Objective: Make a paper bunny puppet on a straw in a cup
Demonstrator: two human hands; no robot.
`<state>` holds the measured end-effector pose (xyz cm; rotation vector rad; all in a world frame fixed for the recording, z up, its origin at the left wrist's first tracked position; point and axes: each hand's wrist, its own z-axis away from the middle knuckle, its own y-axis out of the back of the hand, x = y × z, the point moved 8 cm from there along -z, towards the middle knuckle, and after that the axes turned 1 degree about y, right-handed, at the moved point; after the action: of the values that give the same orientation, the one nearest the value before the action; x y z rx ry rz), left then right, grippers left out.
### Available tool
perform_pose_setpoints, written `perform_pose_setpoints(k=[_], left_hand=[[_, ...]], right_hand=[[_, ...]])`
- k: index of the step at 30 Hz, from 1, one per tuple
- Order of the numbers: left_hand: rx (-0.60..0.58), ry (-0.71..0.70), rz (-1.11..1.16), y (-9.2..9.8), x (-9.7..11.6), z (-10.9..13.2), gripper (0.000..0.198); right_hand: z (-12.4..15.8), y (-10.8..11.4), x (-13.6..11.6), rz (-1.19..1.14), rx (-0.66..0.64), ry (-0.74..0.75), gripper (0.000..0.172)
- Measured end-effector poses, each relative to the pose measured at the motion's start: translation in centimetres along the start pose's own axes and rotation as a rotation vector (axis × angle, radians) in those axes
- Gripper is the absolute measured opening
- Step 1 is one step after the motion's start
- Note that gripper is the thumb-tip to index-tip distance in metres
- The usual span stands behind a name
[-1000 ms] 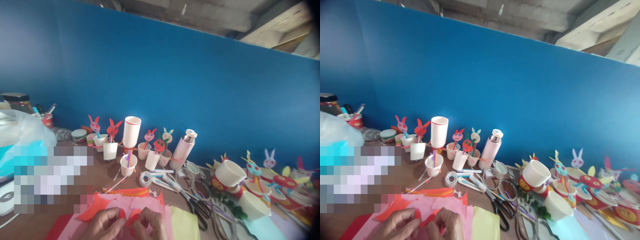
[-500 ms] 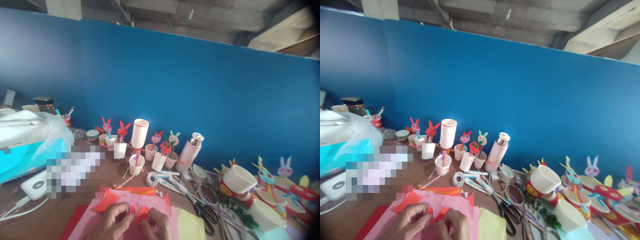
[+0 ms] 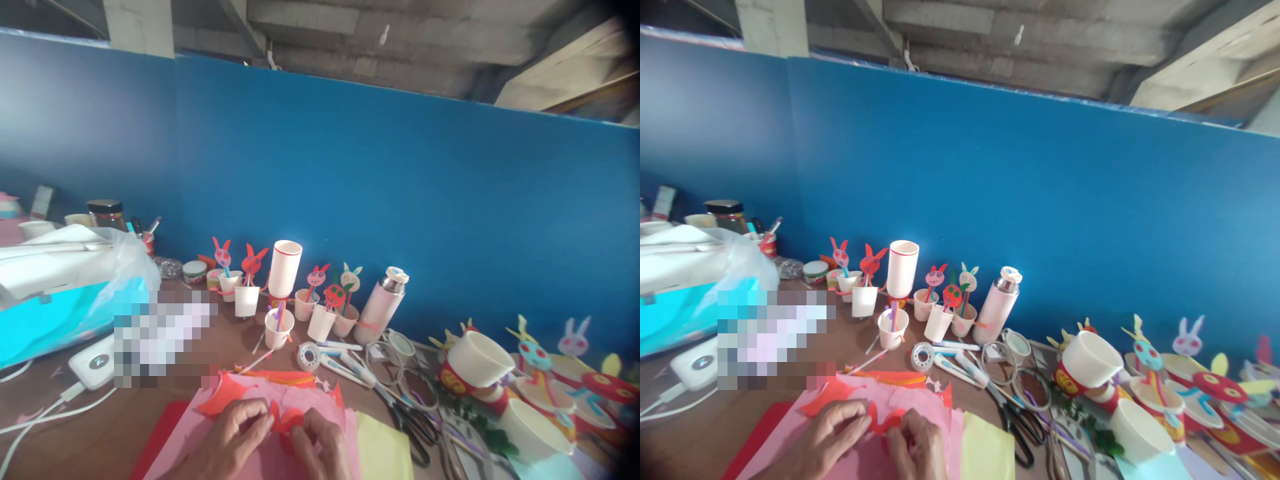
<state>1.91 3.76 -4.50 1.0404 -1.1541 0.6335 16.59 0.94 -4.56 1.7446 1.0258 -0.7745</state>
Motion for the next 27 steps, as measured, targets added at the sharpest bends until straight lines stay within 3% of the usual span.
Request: perform_pose_setpoints(k=[6,15,20,27], left_hand=[[-0.002,-0.026,0.063,0.0,0.1,-0.3,0.035],[-0.104,0.000,0.206,-0.7,-0.2,-0.3,0.037],[-0.081,0.018,0.209,-0.6,-0.8,-0.5,0.040],[-0.072,0.038,0.196,0.1,-0.9,-0.8,0.044]], right_hand=[[0.4,0.1,1.1,-0.072,-0.010,-0.077,0.044],[-0.8,-0.1,0.2,-0.189,-0.180,-0.125,0.044],[-0.8,-0.4,0.1,-0.244,-0.233,-0.175,0.038],[-1.6,0.2,0.1,-0.376,-0.162,-0.211,0.040]])
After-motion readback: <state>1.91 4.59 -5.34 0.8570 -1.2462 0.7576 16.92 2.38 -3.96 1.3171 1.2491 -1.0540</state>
